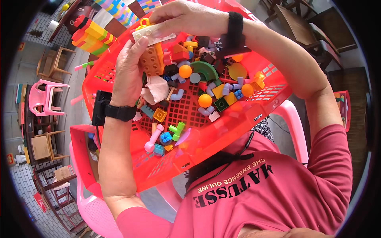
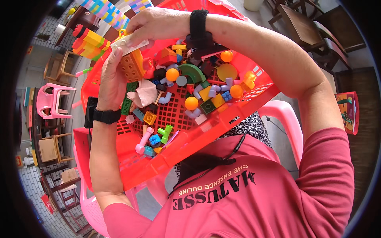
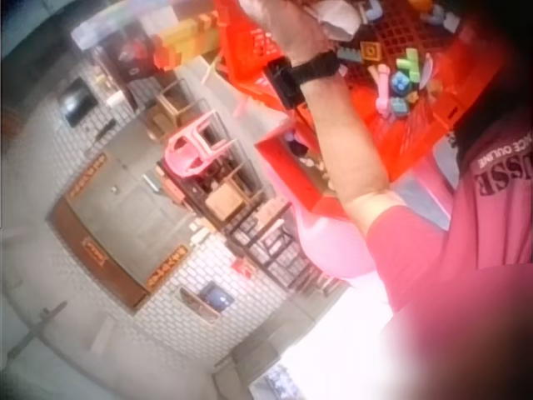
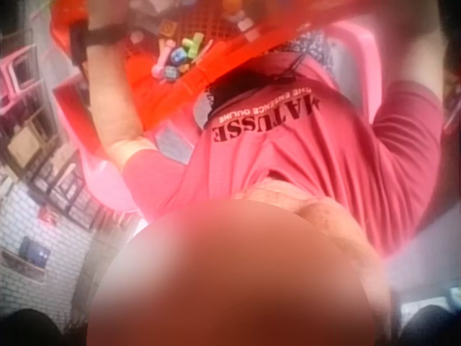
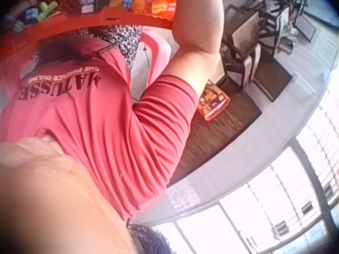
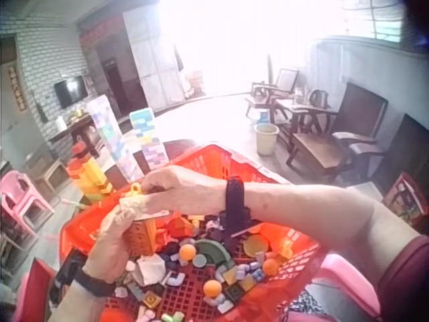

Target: The person connects plastic toy blocks by hand while sorting through a red basket. They pick up individual pieces, including a yellow block and a toy car base, and move them between containers.

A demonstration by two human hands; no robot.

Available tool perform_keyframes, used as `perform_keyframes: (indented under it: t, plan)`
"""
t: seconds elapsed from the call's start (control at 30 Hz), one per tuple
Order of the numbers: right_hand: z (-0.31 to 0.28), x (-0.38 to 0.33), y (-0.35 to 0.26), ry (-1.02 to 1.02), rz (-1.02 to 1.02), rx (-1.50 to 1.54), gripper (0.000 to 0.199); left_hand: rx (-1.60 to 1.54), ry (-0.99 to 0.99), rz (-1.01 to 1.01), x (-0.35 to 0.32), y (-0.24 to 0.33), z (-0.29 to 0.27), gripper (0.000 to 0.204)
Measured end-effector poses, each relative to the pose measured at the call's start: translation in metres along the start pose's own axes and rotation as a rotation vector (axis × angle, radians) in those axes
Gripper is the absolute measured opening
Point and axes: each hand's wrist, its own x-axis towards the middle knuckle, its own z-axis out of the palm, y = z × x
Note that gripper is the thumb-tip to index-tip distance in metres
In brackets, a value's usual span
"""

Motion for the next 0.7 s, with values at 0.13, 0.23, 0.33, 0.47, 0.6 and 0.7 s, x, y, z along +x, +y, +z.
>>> perform_keyframes:
  t: [0.13,0.23,0.33,0.47,0.6,0.7]
  plan:
    - [0.001,-0.008,-0.004,-0.006,0.007,0.128,0.035,-0.014,0.032,-0.001,0.001,-0.004,0.004,0.035]
    - [0.001,-0.011,-0.008,-0.023,-0.018,0.086,0.033,0.024,0.123,0.053,-0.001,-0.003,0.007,0.030]
    - [0.005,-0.013,-0.014,0.034,-0.054,0.040,0.042,0.054,0.141,0.139,-0.003,0.003,0.009,0.026]
    - [0.012,-0.014,-0.023,0.096,-0.071,0.180,0.040,0.129,0.133,0.252,-0.006,0.006,0.017,0.026]
    - [0.006,-0.017,-0.027,0.143,-0.228,0.053,0.047,0.276,0.132,0.310,-0.009,0.012,0.022,0.035]
    - [0.000,-0.017,-0.028,0.074,-0.254,-0.005,0.048,0.377,0.157,0.384,-0.010,0.014,0.026,0.046]
